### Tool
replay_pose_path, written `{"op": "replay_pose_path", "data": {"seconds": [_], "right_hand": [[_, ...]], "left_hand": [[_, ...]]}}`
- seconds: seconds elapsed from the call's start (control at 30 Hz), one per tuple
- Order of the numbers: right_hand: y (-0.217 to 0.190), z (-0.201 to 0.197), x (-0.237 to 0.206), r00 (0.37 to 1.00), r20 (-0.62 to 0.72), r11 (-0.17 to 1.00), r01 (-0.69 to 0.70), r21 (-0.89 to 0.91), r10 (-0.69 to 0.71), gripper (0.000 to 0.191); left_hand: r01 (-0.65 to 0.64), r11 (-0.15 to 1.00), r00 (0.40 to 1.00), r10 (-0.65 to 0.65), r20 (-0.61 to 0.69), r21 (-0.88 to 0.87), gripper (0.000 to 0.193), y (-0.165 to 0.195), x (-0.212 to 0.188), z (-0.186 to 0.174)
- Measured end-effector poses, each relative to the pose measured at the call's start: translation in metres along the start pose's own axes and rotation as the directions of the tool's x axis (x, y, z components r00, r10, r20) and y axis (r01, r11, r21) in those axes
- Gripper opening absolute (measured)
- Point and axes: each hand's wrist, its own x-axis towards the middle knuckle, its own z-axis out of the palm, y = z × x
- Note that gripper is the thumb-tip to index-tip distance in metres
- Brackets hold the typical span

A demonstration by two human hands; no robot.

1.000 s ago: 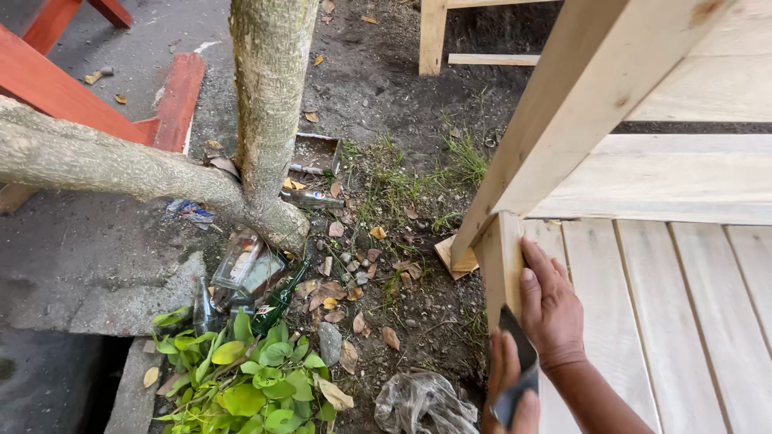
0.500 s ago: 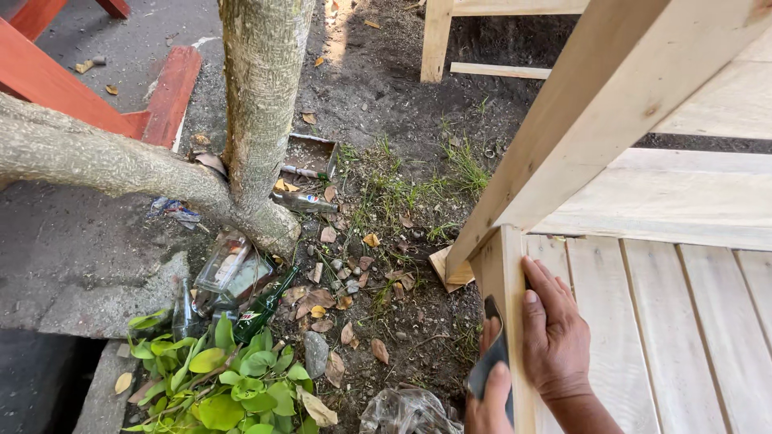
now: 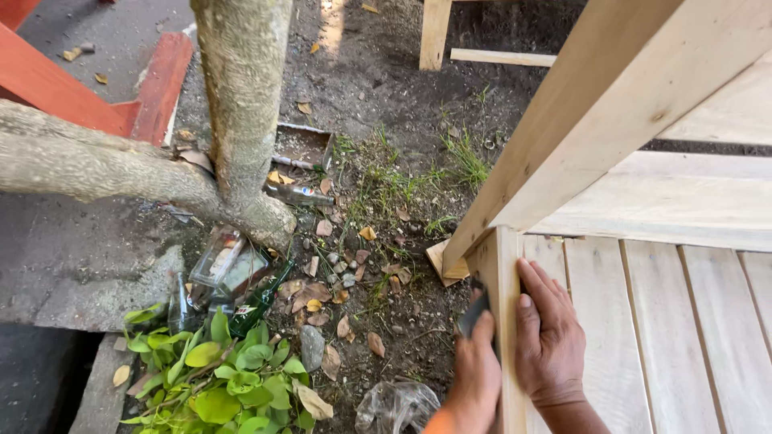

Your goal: The person sands the slatted wooden surface of a bench-like furniture piece by hand, rubbing a folded sheet of sandpaper back and forth across the planks. They work across different sections of the slats and later sand the edges and corner of the seat area.

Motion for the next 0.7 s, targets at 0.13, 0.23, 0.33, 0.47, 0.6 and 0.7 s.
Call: {"op": "replay_pose_path", "data": {"seconds": [0.13,0.23,0.33,0.47,0.6,0.7], "right_hand": [[0.0,-0.001,-0.002,1.0,0.003,1.0,-0.005,0.026,0.005,0.043],[-0.002,-0.002,-0.003,0.999,0.014,0.999,-0.044,0.029,0.043,0.043],[-0.004,-0.002,-0.002,1.0,0.005,0.999,-0.03,0.01,0.03,0.043],[-0.004,-0.001,-0.001,1.0,-0.002,1.0,-0.029,0.004,0.029,0.043],[-0.002,-0.001,-0.003,1.0,0.013,1.0,-0.007,0.004,0.007,0.044],[-0.002,-0.002,-0.003,1.0,0.02,1.0,-0.021,-0.007,0.021,0.045]], "left_hand": [[0.733,0.639,0.652,-0.758,-0.026,-0.233,0.053,-0.014,0.08,0.012],[0.766,0.55,0.574,-0.819,-0.032,-0.334,0.05,-0.015,0.082,0.01],[0.738,0.62,0.652,-0.756,0.047,-0.268,0.05,-0.005,0.047,-0.002],[0.732,0.509,0.602,-0.794,0.083,-0.453,0.048,-0.005,0.053,-0.005],[0.758,0.467,0.537,-0.843,0.031,-0.455,0.052,-0.017,0.086,0.003],[0.725,0.572,0.627,-0.779,0.024,-0.383,0.05,-0.02,0.064,-0.001]]}}
